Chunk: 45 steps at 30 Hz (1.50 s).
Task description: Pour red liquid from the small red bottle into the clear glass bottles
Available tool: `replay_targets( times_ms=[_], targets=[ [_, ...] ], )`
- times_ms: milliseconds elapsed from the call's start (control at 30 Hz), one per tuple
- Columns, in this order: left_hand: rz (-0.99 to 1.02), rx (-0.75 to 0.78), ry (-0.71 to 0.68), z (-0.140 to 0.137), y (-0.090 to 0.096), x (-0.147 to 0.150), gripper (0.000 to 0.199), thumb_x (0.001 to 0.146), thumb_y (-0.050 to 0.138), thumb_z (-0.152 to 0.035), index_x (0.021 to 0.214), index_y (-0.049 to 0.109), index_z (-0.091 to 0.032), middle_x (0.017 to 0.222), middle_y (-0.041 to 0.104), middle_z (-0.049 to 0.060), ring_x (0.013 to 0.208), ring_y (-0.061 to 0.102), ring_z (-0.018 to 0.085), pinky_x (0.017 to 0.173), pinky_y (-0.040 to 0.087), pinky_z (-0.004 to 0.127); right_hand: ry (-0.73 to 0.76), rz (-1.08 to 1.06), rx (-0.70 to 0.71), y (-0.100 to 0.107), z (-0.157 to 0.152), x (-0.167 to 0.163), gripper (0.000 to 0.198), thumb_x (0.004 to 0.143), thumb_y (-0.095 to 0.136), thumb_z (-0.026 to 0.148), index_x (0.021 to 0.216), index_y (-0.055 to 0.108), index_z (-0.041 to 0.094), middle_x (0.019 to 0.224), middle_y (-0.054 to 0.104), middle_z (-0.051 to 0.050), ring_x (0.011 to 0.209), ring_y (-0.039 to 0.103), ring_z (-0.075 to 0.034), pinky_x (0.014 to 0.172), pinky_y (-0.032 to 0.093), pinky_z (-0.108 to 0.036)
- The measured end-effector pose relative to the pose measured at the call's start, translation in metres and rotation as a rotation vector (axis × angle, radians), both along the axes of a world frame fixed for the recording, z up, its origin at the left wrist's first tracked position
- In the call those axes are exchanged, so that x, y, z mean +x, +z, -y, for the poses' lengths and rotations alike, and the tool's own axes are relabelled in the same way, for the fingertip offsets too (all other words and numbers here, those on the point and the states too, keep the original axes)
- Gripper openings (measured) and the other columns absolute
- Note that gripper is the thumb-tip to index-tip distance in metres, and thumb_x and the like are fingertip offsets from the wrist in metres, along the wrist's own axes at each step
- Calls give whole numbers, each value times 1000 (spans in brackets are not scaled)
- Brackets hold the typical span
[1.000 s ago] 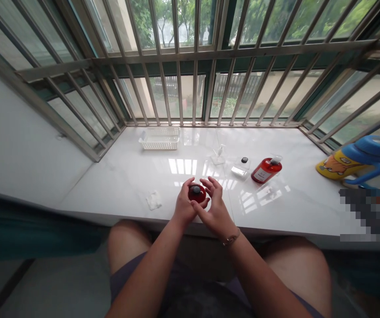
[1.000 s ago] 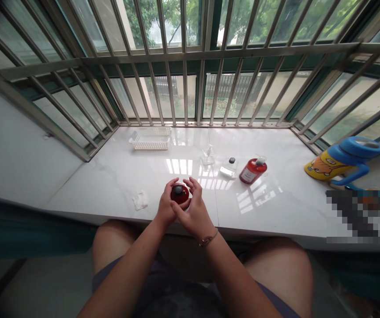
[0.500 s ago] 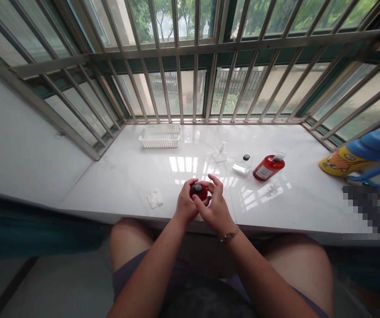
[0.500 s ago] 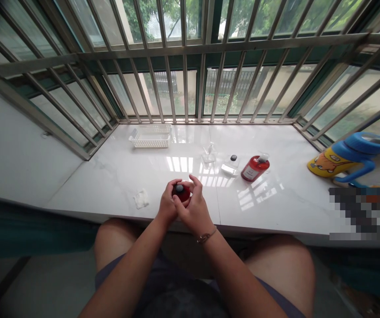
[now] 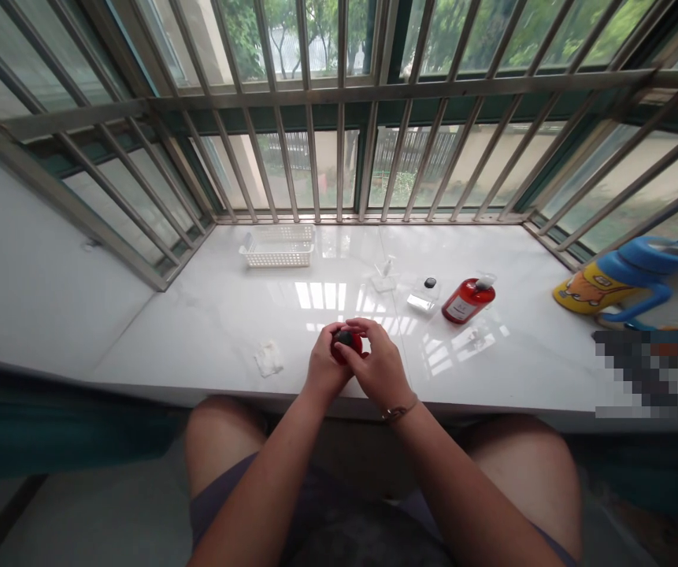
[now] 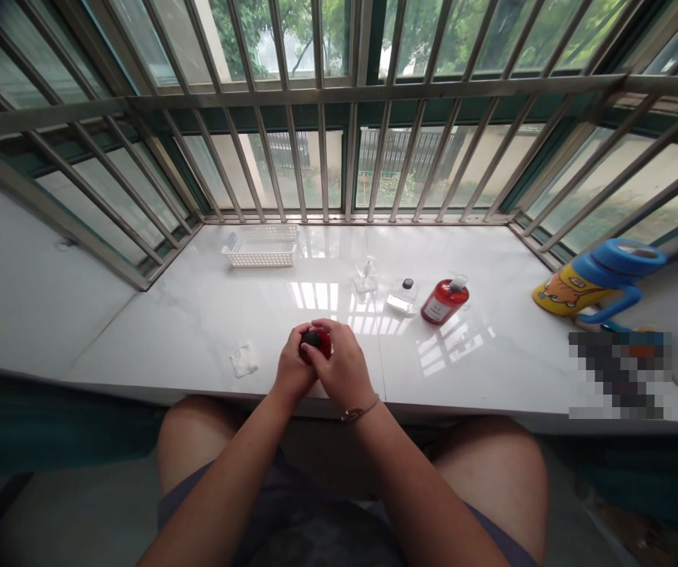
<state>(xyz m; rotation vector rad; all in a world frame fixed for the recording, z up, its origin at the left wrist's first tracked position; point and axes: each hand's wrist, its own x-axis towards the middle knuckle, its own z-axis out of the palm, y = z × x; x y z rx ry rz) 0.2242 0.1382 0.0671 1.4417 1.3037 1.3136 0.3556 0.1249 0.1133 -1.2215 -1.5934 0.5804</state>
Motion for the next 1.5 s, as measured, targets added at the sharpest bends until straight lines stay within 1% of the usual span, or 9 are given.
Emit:
replay_targets(
  times_ms=[200, 433, 667, 867, 1067, 1167, 1267, 1400, 1500],
  targets=[
    [29, -1, -21, -2, -4, -1, 68, 70, 94, -31, 130, 63, -24, 122, 77, 8, 105, 76, 27, 95, 62, 43, 52, 50, 148, 1, 3, 8, 25, 104, 61, 26, 128, 66, 31, 123, 75, -7, 115, 72, -27, 99, 63, -48],
    [-50, 9, 4, 1, 4, -1, 69, 71, 95, -35, 131, 62, -27, 127, 73, 7, 112, 73, 26, 102, 59, 43, -159, 88, 162, 7, -1, 38, 23, 101, 69, 40, 121, 66, 28, 112, 76, -8, 100, 73, -26, 93, 64, -47],
    [-78, 12, 28, 2, 6, 1, 68, 70, 95, -35, 130, 62, -27, 126, 72, 5, 113, 72, 26, 102, 59, 42, -421, 147, -130, -42, 11, 136, 33, 90, 75, 50, 106, 69, 23, 103, 77, -9, 90, 75, -27, 88, 63, -46],
    [-61, 6, 25, 2, 8, 1, 66, 71, 94, -34, 129, 63, -27, 127, 72, 6, 115, 72, 26, 102, 59, 41, -645, 508, -299, -73, 30, 235, 38, 90, 64, 50, 110, 76, 20, 101, 78, -14, 89, 73, -30, 86, 57, -44],
    [-94, -3, 39, 2, 9, 1, 67, 70, 94, -36, 128, 63, -27, 128, 72, 6, 115, 72, 27, 102, 59, 43, -717, 847, -534, -77, 30, 302, 44, 98, 56, 43, 123, 76, 13, 116, 79, -20, 101, 73, -32, 88, 53, -41],
    [-105, -1, 44, 2, 9, 1, 67, 70, 94, -36, 128, 63, -27, 128, 72, 6, 115, 72, 27, 102, 59, 43, -771, 884, -626, -73, 21, 327, 45, 97, 60, 42, 127, 73, 11, 106, 80, -20, 94, 74, -34, 79, 51, -40],
    [-108, 13, 47, 2, 10, 1, 66, 71, 93, -36, 128, 63, -27, 126, 72, 6, 114, 73, 26, 103, 59, 44, -776, 934, -710, -66, 5, 351, 39, 93, 68, 45, 112, 77, 13, 94, 80, -19, 86, 74, -34, 72, 49, -39],
    [-122, 30, 47, 2, 9, 1, 65, 72, 93, -37, 129, 63, -27, 125, 73, 6, 113, 73, 26, 104, 59, 44, -678, 1013, -718, -60, -21, 373, 28, 93, 67, 40, 94, 81, 17, 93, 80, -17, 89, 74, -32, 77, 49, -38],
    [-123, 28, 47, 1, 8, 0, 66, 72, 93, -38, 130, 63, -27, 125, 74, 6, 113, 74, 27, 104, 60, 45, -615, 1056, -662, -59, -41, 377, 32, 96, 62, 39, 99, 83, 14, 100, 80, -19, 95, 73, -32, 86, 50, -39]
  ],
)
